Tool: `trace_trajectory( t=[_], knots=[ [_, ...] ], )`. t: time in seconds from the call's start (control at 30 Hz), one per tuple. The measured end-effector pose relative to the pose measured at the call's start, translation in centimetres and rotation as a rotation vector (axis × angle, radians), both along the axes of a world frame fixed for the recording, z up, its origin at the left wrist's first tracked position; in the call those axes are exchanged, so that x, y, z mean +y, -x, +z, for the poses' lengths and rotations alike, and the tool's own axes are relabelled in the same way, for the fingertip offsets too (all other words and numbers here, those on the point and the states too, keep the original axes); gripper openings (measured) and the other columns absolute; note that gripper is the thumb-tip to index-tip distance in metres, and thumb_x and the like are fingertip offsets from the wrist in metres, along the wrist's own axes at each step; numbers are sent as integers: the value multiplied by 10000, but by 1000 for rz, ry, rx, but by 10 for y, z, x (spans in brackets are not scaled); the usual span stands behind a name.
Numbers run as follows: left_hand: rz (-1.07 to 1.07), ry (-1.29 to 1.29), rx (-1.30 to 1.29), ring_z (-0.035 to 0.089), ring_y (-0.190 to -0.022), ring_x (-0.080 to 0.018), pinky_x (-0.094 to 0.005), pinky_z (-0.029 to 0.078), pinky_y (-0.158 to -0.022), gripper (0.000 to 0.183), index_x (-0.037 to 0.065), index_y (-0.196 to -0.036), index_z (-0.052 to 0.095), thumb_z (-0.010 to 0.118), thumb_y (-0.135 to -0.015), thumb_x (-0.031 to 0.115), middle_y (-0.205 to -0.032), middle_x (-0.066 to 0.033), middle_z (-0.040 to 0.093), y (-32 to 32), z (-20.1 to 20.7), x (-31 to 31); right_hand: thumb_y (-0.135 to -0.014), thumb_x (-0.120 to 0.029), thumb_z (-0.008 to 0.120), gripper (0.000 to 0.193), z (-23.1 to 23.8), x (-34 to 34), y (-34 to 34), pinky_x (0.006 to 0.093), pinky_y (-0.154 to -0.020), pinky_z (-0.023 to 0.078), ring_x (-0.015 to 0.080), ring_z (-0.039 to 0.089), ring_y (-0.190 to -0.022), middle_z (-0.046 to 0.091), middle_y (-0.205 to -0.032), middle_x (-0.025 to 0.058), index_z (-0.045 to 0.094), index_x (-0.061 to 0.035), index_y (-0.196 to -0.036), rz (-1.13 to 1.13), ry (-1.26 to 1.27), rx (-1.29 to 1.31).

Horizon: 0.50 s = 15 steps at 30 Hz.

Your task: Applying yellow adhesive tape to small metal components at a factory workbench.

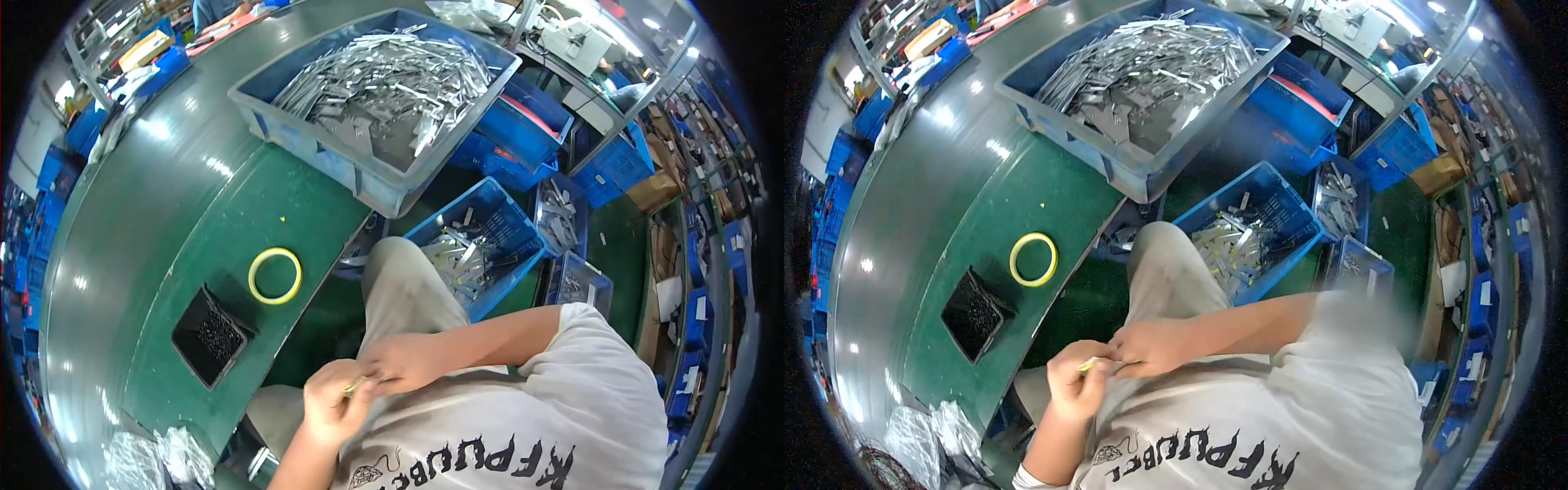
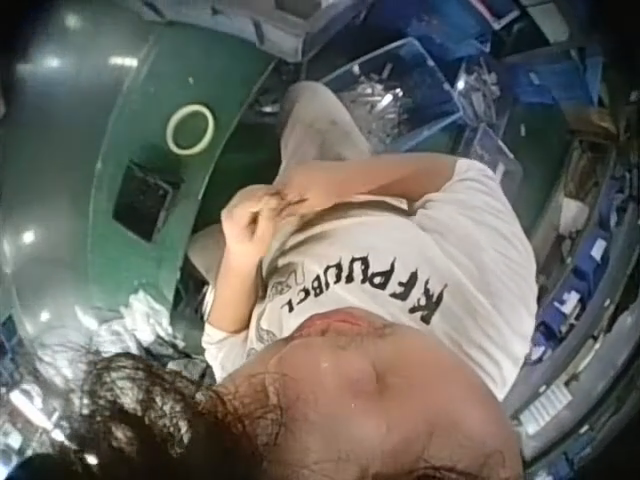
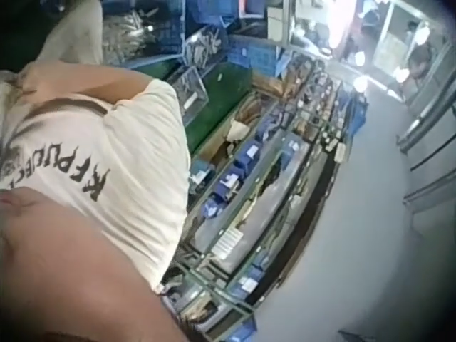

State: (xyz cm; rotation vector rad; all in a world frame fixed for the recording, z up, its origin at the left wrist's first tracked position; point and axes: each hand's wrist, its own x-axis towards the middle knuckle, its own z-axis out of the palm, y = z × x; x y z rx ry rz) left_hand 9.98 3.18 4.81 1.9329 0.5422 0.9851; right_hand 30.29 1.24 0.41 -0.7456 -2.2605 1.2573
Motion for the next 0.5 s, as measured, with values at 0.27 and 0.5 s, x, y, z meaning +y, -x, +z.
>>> trace_trajectory(
  t=[0.27, 0.5],
  knots=[
    [370, -332, 271, 636, -796, -341, -419, 514, -774, 296, 15, -1012, 645, 734, -734, 63, -910, -146, 675, 58, 15, 2, -850, -245, 689, 276, -26, -14, -184, 412, -917, 493, 317, 627, -1029, 670, -1121, 106, 701, -93, -1081, -692, -337, -584],
    [1391, -28, 254, 534, -1075, -277, -397, 421, -963, 259, -36, -1213, 518, 521, -990, 98, -1212, -173, 530, 224, -47, -9, -737, -145, 771, 618, 43, 10, -238, 484, -1011, 430, 389, 521, -1178, 561, -1255, 181, 561, -73, -1314, -910, -635, -670]
  ],
)
